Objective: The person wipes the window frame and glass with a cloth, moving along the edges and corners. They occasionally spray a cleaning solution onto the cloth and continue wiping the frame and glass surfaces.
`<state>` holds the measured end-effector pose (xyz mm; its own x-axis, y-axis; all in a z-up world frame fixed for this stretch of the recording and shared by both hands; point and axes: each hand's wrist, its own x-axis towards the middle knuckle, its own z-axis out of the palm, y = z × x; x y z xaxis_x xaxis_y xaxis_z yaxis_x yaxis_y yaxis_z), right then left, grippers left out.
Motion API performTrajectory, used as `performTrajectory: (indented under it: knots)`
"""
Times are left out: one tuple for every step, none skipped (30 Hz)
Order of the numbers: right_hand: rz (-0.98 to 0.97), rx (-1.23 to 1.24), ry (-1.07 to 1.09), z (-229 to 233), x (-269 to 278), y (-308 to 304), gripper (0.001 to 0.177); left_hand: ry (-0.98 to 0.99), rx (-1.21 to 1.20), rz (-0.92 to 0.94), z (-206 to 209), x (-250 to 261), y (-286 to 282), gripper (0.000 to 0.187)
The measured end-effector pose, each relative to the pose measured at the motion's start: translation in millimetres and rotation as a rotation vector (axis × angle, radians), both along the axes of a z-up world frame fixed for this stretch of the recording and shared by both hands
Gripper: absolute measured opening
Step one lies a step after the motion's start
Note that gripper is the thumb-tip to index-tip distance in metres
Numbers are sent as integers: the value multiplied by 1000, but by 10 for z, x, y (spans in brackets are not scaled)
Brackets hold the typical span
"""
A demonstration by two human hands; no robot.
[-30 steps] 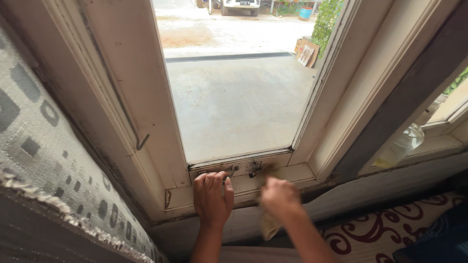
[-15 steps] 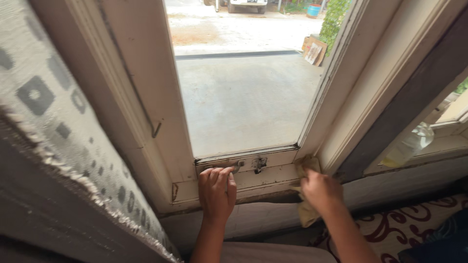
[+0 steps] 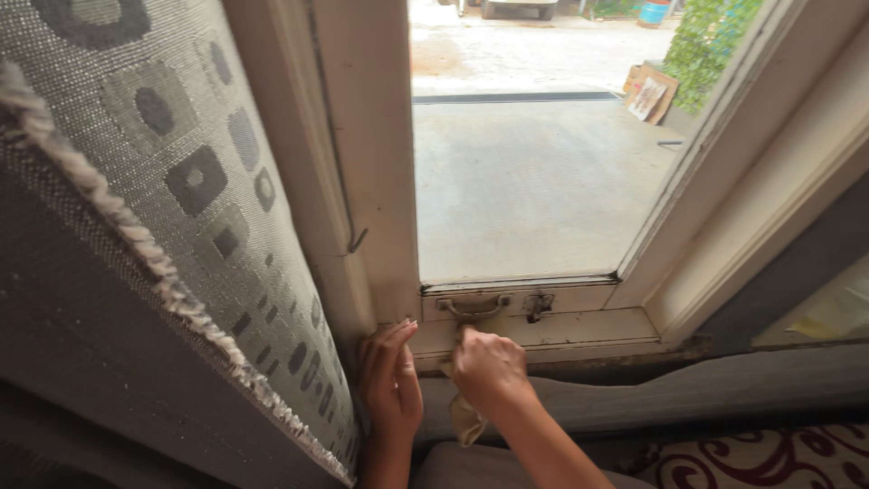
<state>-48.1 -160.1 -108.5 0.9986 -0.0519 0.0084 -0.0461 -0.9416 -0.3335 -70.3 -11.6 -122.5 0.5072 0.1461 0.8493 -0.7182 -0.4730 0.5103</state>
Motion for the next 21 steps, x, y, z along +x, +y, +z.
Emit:
performTrajectory:
  knots:
    - [26,-2,-16,-2,17,96,31,12,-10,-8,-7,-20,61,29]
    - [52,-4,-33,0,29,172,31,24,-21,-17,-14,-37,106,29]
    - [66,-3,-36,8,45,225,30,47,-51,-21,-19,-40,136,30]
    - [80,-2,-40,20,66,267,29,69,-82,-26,-24,-35,158,31]
    - [91,0,-40,20,67,314,28,95,-112,-33,-38,-43,181,32]
    - [118,-12,-38,14,62,376,27,100,-122,-32,-54,-55,202,32]
    - [144,-26,-39,17,66,438,27,101,-133,-35,-66,-57,212,32]
    - [169,-40,-41,23,68,494,27,103,-144,-37,-76,-63,223,33]
    - [221,-23,-46,41,81,538,26,105,-154,-28,-78,-64,236,33]
    - [272,-6,-51,61,93,577,25,106,-165,-19,-80,-70,247,33]
    - [324,11,-54,73,92,618,24,111,-174,-11,-86,-85,258,33]
    - [364,20,-49,86,104,668,24,97,-182,-12,-91,-98,262,34]
    - [405,29,-46,103,131,718,24,81,-189,-13,-93,-105,259,34]
    - [446,37,-42,112,150,744,24,66,-197,-15,-91,-104,253,34]
    - [464,82,-78,111,155,733,23,57,-198,-4,-87,-95,236,33]
    - [482,127,-114,100,154,700,23,48,-200,7,-82,-80,211,32]
    - [496,173,-148,73,130,643,22,42,-201,14,-83,-73,172,30]
    - [493,129,-134,31,68,555,22,44,-174,8,-83,-67,119,30]
    - [484,86,-126,-3,2,432,23,43,-145,-4,-69,-33,52,30]
    - [474,43,-117,-21,-27,297,23,42,-115,-16,-56,3,-22,29]
    - [385,36,-60,-46,-62,140,25,33,-50,-20,-53,37,-114,27]
